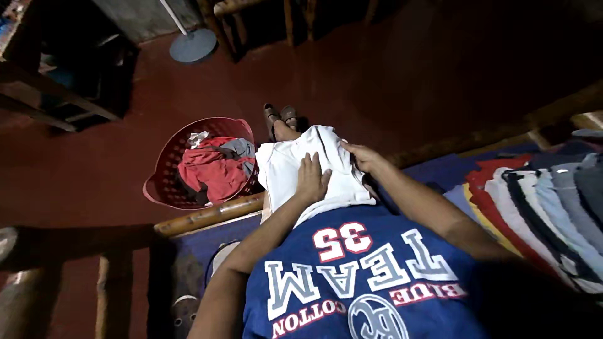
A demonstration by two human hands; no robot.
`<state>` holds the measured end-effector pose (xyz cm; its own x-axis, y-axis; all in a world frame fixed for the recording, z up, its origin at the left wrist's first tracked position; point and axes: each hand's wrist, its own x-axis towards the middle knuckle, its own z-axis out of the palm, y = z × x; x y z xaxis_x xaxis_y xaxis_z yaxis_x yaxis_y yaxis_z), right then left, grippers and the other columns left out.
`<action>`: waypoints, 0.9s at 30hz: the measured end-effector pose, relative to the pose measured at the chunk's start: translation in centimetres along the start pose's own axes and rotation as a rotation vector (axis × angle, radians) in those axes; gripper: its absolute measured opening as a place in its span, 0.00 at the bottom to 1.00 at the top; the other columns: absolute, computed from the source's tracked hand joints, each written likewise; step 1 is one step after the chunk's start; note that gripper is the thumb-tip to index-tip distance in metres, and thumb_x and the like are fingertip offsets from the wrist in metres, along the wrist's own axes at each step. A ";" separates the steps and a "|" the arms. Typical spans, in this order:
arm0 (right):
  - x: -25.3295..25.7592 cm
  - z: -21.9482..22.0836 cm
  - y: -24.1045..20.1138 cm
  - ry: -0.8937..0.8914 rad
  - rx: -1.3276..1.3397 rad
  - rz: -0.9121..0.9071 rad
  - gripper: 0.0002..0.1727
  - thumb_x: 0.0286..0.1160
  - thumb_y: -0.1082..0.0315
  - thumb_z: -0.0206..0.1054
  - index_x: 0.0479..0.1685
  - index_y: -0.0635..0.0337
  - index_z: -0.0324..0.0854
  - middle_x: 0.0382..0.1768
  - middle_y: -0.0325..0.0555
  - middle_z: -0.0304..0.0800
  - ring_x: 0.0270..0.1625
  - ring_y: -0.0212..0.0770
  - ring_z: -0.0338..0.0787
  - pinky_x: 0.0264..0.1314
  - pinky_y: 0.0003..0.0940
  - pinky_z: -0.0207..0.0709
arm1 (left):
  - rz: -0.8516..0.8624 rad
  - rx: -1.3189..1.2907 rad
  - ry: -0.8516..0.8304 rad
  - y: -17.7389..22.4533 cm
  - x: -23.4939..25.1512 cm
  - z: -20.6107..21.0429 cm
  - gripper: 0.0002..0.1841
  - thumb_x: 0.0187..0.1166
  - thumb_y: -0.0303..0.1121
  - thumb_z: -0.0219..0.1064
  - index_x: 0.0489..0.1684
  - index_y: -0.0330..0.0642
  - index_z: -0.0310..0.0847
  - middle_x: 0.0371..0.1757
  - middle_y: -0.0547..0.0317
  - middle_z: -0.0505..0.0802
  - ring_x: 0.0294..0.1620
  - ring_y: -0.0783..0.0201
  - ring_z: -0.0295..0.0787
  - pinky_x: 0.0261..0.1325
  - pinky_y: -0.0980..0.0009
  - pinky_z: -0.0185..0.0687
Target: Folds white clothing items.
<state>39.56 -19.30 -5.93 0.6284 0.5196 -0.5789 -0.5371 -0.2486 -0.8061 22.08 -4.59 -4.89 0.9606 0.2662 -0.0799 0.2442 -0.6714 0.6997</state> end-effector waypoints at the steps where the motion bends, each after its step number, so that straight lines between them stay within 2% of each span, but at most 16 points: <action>1: 0.1 0.4 -0.2 0.009 0.022 -0.061 0.29 0.82 0.51 0.68 0.76 0.58 0.75 0.62 0.51 0.88 0.62 0.43 0.88 0.65 0.46 0.83 | -0.019 0.037 -0.042 0.0 -0.1 0.4 0.45 0.88 0.62 0.46 0.96 0.39 0.39 0.96 0.36 0.42 0.96 0.36 0.33 0.93 0.36 0.34; 3: -0.7 1.0 -1.3 0.122 0.092 -0.165 0.23 0.78 0.60 0.70 0.69 0.60 0.78 0.55 0.50 0.89 0.56 0.42 0.88 0.59 0.44 0.84 | 0.010 0.010 -0.003 -0.1 -0.2 0.1 0.45 0.87 0.64 0.44 0.97 0.44 0.36 0.97 0.41 0.40 0.96 0.37 0.30 0.92 0.34 0.34; 6: -2.2 0.7 -3.2 0.219 0.416 -0.255 0.22 0.76 0.65 0.65 0.68 0.59 0.75 0.59 0.50 0.86 0.61 0.44 0.87 0.63 0.48 0.84 | 0.023 0.040 0.026 -0.3 -0.2 0.0 0.44 0.88 0.64 0.41 0.98 0.44 0.35 0.97 0.41 0.37 0.96 0.37 0.27 0.92 0.34 0.32; 10: -4.0 -0.4 -1.9 0.049 0.630 -0.070 0.26 0.85 0.47 0.55 0.76 0.46 0.67 0.67 0.43 0.82 0.68 0.43 0.84 0.69 0.50 0.80 | -0.020 0.172 -0.114 0.7 -0.2 -0.3 0.43 0.86 0.69 0.35 0.98 0.60 0.30 0.98 0.53 0.31 0.97 0.41 0.20 0.89 0.29 0.27; 11: -4.4 -0.8 -1.1 0.060 0.590 0.021 0.26 0.82 0.47 0.60 0.75 0.45 0.70 0.64 0.41 0.83 0.65 0.41 0.85 0.66 0.46 0.81 | -0.031 0.190 -0.145 0.8 -0.2 -0.3 0.42 0.87 0.69 0.35 0.98 0.62 0.30 0.98 0.53 0.31 0.97 0.40 0.21 0.89 0.29 0.26; 12: -4.5 -1.1 -0.6 0.114 0.549 0.088 0.21 0.79 0.50 0.66 0.66 0.46 0.75 0.52 0.39 0.85 0.51 0.35 0.87 0.53 0.36 0.85 | -0.038 0.201 -0.165 0.9 -0.1 -0.3 0.42 0.86 0.69 0.35 0.98 0.63 0.30 0.98 0.53 0.32 0.97 0.39 0.22 0.88 0.28 0.26; 13: -4.4 -1.2 -0.6 0.199 0.515 0.107 0.12 0.75 0.55 0.70 0.49 0.48 0.79 0.31 0.35 0.81 0.28 0.29 0.80 0.30 0.24 0.78 | -0.042 0.210 -0.178 1.1 0.0 -0.4 0.42 0.86 0.70 0.36 0.98 0.63 0.30 0.98 0.52 0.33 0.97 0.38 0.23 0.88 0.28 0.26; 14: -4.3 -1.4 -0.9 0.271 0.524 0.083 0.07 0.72 0.62 0.71 0.38 0.49 0.77 0.19 0.32 0.72 0.16 0.26 0.70 0.18 0.19 0.69 | -0.046 0.217 -0.190 1.2 0.1 -0.4 0.43 0.85 0.70 0.37 0.98 0.63 0.30 0.98 0.51 0.34 0.96 0.37 0.25 0.88 0.27 0.27; 16: -4.9 -1.0 -2.5 0.408 0.525 -0.072 0.14 0.69 0.74 0.68 0.45 0.46 0.70 0.18 0.29 0.65 0.12 0.23 0.60 0.13 0.17 0.58 | -0.058 0.222 -0.216 1.6 0.2 -0.6 0.45 0.84 0.72 0.40 0.98 0.62 0.30 0.98 0.49 0.33 0.96 0.35 0.25 0.87 0.26 0.27; 18: -6.3 1.4 -4.7 0.396 0.431 -0.327 0.29 0.69 0.81 0.63 0.71 0.49 0.66 0.37 0.36 0.76 0.18 0.25 0.63 0.15 0.19 0.57 | -0.065 0.228 -0.224 1.9 0.2 -0.7 0.47 0.83 0.72 0.42 0.98 0.59 0.30 0.97 0.47 0.34 0.96 0.32 0.27 0.87 0.25 0.29; 20: -7.7 4.6 -6.6 0.279 0.192 -0.589 0.33 0.66 0.83 0.64 0.76 0.57 0.66 0.49 0.45 0.83 0.22 0.28 0.73 0.16 0.22 0.66 | -0.070 0.244 -0.213 1.9 0.3 -0.5 0.49 0.82 0.73 0.42 0.98 0.58 0.29 0.97 0.44 0.34 0.95 0.31 0.29 0.86 0.25 0.31; 22: -8.6 7.2 -7.3 0.052 -0.173 -0.764 0.38 0.65 0.82 0.69 0.81 0.63 0.62 0.59 0.53 0.86 0.44 0.36 0.90 0.40 0.33 0.88 | -0.067 0.273 -0.217 1.6 0.4 -0.3 0.49 0.82 0.73 0.42 0.98 0.56 0.30 0.97 0.44 0.34 0.95 0.31 0.29 0.85 0.23 0.32; 23: -8.7 8.3 -7.1 -0.078 -0.356 -0.795 0.42 0.64 0.80 0.72 0.84 0.63 0.59 0.60 0.55 0.86 0.52 0.41 0.91 0.52 0.38 0.89 | -0.058 0.283 -0.227 1.6 0.3 -0.2 0.47 0.83 0.71 0.43 0.98 0.54 0.37 0.97 0.42 0.38 0.95 0.30 0.31 0.84 0.22 0.32; 25: -8.3 9.7 -5.7 -0.264 -0.743 -0.744 0.51 0.63 0.65 0.81 0.90 0.56 0.54 0.57 0.53 0.89 0.54 0.46 0.90 0.59 0.47 0.85 | -0.028 0.285 -0.283 2.6 -0.8 -1.0 0.37 0.86 0.61 0.51 0.90 0.47 0.63 0.90 0.38 0.65 0.91 0.31 0.51 0.83 0.23 0.40; 26: -7.9 9.8 -4.7 -0.339 -0.942 -0.689 0.54 0.65 0.55 0.81 0.93 0.50 0.52 0.61 0.51 0.90 0.63 0.50 0.88 0.69 0.55 0.80 | -0.027 0.320 -0.383 4.2 -1.5 -2.3 0.29 0.89 0.56 0.51 0.78 0.45 0.77 0.79 0.41 0.80 0.84 0.37 0.69 0.80 0.28 0.57; 27: -7.3 9.4 -3.6 -0.409 -1.097 -0.652 0.52 0.69 0.48 0.78 0.94 0.48 0.52 0.67 0.49 0.88 0.71 0.53 0.85 0.77 0.61 0.72 | -0.056 0.321 -0.570 6.2 -2.0 -4.2 0.28 0.93 0.53 0.47 0.76 0.43 0.77 0.78 0.43 0.82 0.83 0.43 0.72 0.82 0.37 0.61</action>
<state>31.58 -14.50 2.36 0.2796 0.9511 -0.1312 0.6409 -0.2867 -0.7120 21.14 -6.34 2.59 0.8438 -0.0425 -0.5350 0.2383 -0.8635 0.4445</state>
